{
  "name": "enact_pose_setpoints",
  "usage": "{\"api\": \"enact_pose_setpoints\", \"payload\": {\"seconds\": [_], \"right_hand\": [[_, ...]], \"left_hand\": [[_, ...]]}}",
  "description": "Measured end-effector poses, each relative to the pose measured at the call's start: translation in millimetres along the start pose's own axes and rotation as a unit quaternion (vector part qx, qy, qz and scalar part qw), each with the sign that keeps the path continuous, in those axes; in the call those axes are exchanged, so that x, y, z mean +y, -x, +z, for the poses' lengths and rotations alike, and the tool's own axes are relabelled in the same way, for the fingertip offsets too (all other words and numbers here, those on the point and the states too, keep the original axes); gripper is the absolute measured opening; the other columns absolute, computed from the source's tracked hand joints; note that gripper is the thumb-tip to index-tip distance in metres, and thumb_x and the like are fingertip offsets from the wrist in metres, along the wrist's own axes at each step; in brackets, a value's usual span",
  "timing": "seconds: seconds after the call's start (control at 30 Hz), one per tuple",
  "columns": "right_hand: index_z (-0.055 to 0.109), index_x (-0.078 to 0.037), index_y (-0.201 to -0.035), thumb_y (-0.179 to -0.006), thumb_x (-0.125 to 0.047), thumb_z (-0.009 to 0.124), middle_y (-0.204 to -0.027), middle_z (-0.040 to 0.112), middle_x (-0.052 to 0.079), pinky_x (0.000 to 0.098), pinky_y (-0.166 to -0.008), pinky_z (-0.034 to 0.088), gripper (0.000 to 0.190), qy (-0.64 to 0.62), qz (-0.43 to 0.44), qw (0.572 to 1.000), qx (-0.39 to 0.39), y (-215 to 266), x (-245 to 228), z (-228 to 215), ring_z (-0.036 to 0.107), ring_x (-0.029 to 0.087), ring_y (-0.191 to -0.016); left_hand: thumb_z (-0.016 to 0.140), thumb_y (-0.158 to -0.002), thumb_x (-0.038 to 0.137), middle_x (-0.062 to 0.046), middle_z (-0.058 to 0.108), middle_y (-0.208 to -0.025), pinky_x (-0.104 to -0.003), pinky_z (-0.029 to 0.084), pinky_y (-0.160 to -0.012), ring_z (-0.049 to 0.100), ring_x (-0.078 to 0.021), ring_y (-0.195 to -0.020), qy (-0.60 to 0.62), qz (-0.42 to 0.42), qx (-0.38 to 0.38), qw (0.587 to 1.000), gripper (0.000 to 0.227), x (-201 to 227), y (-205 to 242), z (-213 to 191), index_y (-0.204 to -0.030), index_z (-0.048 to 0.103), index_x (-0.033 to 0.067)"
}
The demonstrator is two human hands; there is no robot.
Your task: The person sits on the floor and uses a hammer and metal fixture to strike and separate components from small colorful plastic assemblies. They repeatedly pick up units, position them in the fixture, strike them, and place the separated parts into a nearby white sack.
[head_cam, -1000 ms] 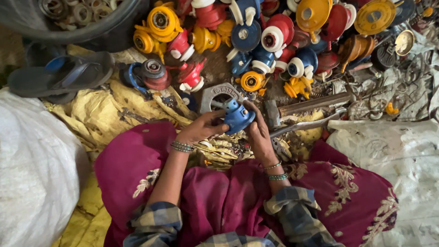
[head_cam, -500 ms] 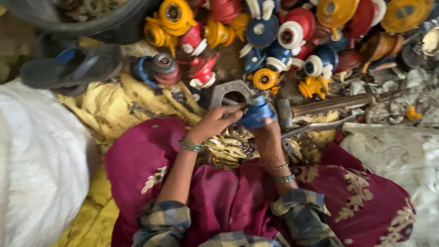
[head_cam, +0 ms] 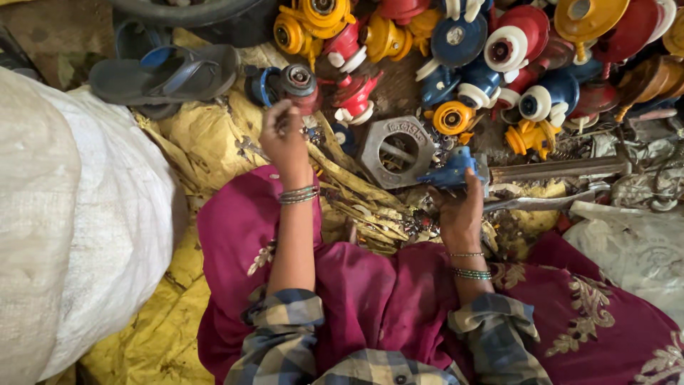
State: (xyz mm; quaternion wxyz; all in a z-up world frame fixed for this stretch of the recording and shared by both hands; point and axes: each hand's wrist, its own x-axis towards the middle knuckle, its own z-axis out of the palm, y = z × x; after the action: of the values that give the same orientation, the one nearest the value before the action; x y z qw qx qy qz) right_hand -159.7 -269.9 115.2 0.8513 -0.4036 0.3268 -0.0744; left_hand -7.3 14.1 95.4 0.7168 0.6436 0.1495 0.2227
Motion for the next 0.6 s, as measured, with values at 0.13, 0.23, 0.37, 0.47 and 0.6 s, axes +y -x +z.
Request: {"api": "enact_pose_setpoints", "payload": {"seconds": [0.13, 0.23, 0.37, 0.47, 0.6], "right_hand": [[0.057, -0.012, -0.128, -0.098, -0.037, 0.062, -0.119, 0.064, 0.006, 0.0444, -0.087, 0.06, 0.039, 0.026, 0.012, 0.999, 0.028, -0.3, -1.3, -0.2, 0.064, 0.021, -0.109], [0.057, -0.014, -0.126, -0.096, -0.037, 0.062, -0.118, 0.065, 0.004, 0.045, -0.087, 0.059, 0.038, 0.012, 0.028, 0.998, 0.047, -2.3, 0.6, -3.6, 0.064, 0.021, -0.109], [0.059, -0.013, -0.125, -0.096, -0.04, 0.065, -0.116, 0.065, 0.006, 0.0455, -0.087, 0.057, 0.04, -0.015, 0.039, 0.999, 0.029, -9.4, 3.3, -14.1, 0.063, 0.024, -0.107], [0.06, -0.016, -0.123, -0.094, -0.042, 0.067, -0.114, 0.064, 0.004, 0.0459, -0.085, 0.056, 0.04, -0.031, 0.063, 0.996, 0.051, -15.0, 7.0, -19.2, 0.063, 0.023, -0.106], [0.06, -0.019, -0.12, -0.091, -0.044, 0.066, -0.114, 0.065, 0.003, 0.0463, -0.086, 0.056, 0.039, -0.049, 0.092, 0.994, 0.041, -21.0, 8.4, -27.5, 0.064, 0.022, -0.106]], "left_hand": [[0.075, -0.091, 0.016, -0.009, 0.075, -0.099, -0.039, 0.057, -0.076, 0.072, -0.0249, -0.085, -0.314, 0.099, -0.198, 0.923, 0.014, -7.5, 15.1, 9.3, -0.105, 0.076, 0.0105], [0.079, -0.082, 0.023, -0.016, 0.07, -0.099, -0.049, 0.055, -0.074, 0.068, -0.0366, -0.091, -0.498, 0.108, -0.232, 0.828, 0.022, -18.6, 32.7, 21.5, -0.101, 0.075, 0.0105], [0.076, -0.083, 0.017, -0.018, 0.064, -0.11, -0.049, 0.055, -0.076, 0.066, -0.0378, -0.098, -0.567, 0.12, -0.224, 0.784, 0.021, -37.4, 44.4, 26.4, -0.101, 0.071, 0.0084], [0.076, -0.084, 0.012, -0.015, 0.063, -0.111, -0.047, 0.056, -0.077, 0.066, -0.0376, -0.1, -0.574, 0.155, -0.203, 0.778, 0.018, -43.4, 43.6, 23.8, -0.102, 0.071, 0.0099], [0.081, -0.077, 0.019, -0.018, 0.063, -0.112, -0.047, 0.055, -0.07, 0.065, -0.0389, -0.095, -0.508, 0.208, -0.169, 0.818, 0.021, -40.9, 43.5, 23.2, -0.089, 0.071, 0.0054]]}}
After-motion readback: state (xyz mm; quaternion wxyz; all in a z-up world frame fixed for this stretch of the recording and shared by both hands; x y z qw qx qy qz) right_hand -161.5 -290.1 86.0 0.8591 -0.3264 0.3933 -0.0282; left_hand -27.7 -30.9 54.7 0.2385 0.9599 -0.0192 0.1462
